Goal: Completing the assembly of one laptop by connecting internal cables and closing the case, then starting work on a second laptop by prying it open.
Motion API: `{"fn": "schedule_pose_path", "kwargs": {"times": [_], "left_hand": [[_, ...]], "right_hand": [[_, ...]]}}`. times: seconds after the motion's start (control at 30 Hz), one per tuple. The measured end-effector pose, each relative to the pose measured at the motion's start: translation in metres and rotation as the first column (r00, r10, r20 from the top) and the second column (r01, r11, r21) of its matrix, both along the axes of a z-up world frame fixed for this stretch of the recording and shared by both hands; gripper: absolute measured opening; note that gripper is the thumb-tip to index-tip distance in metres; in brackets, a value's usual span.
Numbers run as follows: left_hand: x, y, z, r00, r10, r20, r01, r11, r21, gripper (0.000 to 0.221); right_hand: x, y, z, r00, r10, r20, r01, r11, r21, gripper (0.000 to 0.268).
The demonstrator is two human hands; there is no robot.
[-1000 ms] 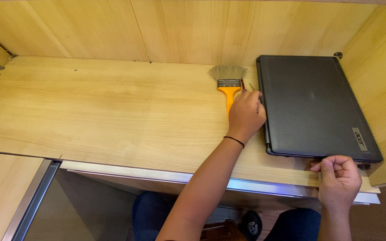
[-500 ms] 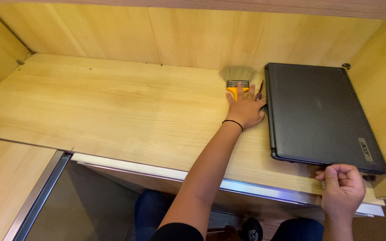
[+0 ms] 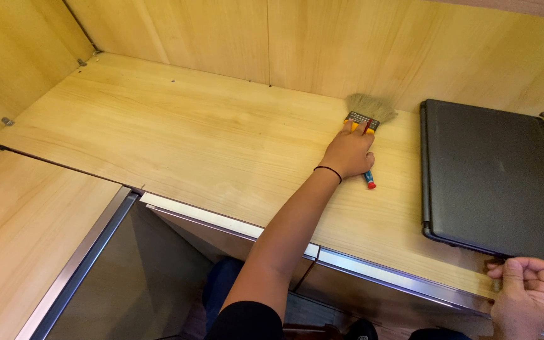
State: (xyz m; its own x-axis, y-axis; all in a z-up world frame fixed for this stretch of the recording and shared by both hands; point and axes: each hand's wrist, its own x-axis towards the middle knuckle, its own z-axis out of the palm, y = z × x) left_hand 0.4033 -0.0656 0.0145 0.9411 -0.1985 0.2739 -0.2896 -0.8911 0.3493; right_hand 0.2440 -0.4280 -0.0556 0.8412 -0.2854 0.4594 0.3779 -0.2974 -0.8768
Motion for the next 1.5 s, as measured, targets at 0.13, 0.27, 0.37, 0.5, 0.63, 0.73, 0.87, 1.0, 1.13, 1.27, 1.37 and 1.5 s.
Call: {"fn": "schedule_pose_path", "kwargs": {"times": [0.13, 0.27, 0.37, 0.5, 0.63, 0.73, 0.87, 1.0, 1.13, 1.27, 1.37, 1.5], "left_hand": [[-0.015, 0.03, 0.008, 0.999, -0.035, 0.028, 0.041, 0.963, -0.268, 0.004], [-0.018, 0.056, 0.007, 0.996, -0.072, -0.045, 0.048, 0.915, -0.401, 0.014], [-0.018, 0.056, 0.006, 0.997, -0.003, 0.075, 0.031, 0.926, -0.376, 0.014], [-0.017, 0.054, 0.003, 0.999, 0.007, 0.039, 0.002, 0.972, -0.237, 0.012], [-0.021, 0.053, 0.003, 0.997, 0.073, -0.01, -0.073, 0.964, -0.256, 0.017], [-0.022, 0.057, 0.012, 0.997, 0.075, -0.029, -0.08, 0.966, -0.244, 0.019], [-0.026, 0.057, 0.017, 0.995, 0.071, -0.067, -0.087, 0.959, -0.269, 0.017], [-0.032, 0.059, 0.022, 0.998, 0.035, -0.045, -0.047, 0.949, -0.313, 0.013], [-0.032, 0.066, 0.029, 0.999, 0.043, 0.023, -0.029, 0.901, -0.434, 0.011], [-0.033, 0.063, 0.033, 0.996, 0.034, 0.086, 0.012, 0.877, -0.481, 0.01], [-0.03, 0.063, 0.027, 0.995, 0.053, 0.089, -0.003, 0.876, -0.482, 0.009], [-0.025, 0.063, 0.023, 0.994, 0.062, 0.085, -0.015, 0.883, -0.469, 0.009]], "right_hand": [[0.01, -0.012, -0.027, 0.995, -0.027, 0.097, 0.029, 0.999, -0.018, 0.013], [0.013, -0.01, -0.037, 0.97, 0.017, 0.242, -0.016, 1.0, -0.007, 0.025], [-0.006, 0.012, -0.027, 0.977, -0.045, 0.207, 0.075, 0.988, -0.136, 0.041], [-0.03, 0.098, 0.037, 0.942, 0.107, 0.319, -0.053, 0.983, -0.173, 0.043], [-0.025, 0.178, 0.115, 0.811, 0.475, 0.341, -0.344, 0.859, -0.379, 0.028], [0.016, 0.231, 0.154, 0.86, 0.496, 0.124, -0.478, 0.866, -0.15, 0.02], [0.119, 0.267, 0.133, 0.86, 0.508, -0.049, -0.482, 0.84, 0.249, 0.016], [0.155, 0.28, 0.08, 0.884, 0.466, -0.027, -0.439, 0.85, 0.292, 0.01], [0.164, 0.286, 0.054, 0.907, 0.39, -0.157, -0.345, 0.904, 0.253, 0.009], [0.165, 0.273, 0.053, 0.896, 0.414, -0.158, -0.354, 0.884, 0.306, 0.006], [0.167, 0.275, 0.053, 0.888, 0.411, -0.206, -0.34, 0.889, 0.308, 0.013], [0.17, 0.276, 0.05, 0.885, 0.408, -0.224, -0.344, 0.897, 0.276, 0.017]]}}
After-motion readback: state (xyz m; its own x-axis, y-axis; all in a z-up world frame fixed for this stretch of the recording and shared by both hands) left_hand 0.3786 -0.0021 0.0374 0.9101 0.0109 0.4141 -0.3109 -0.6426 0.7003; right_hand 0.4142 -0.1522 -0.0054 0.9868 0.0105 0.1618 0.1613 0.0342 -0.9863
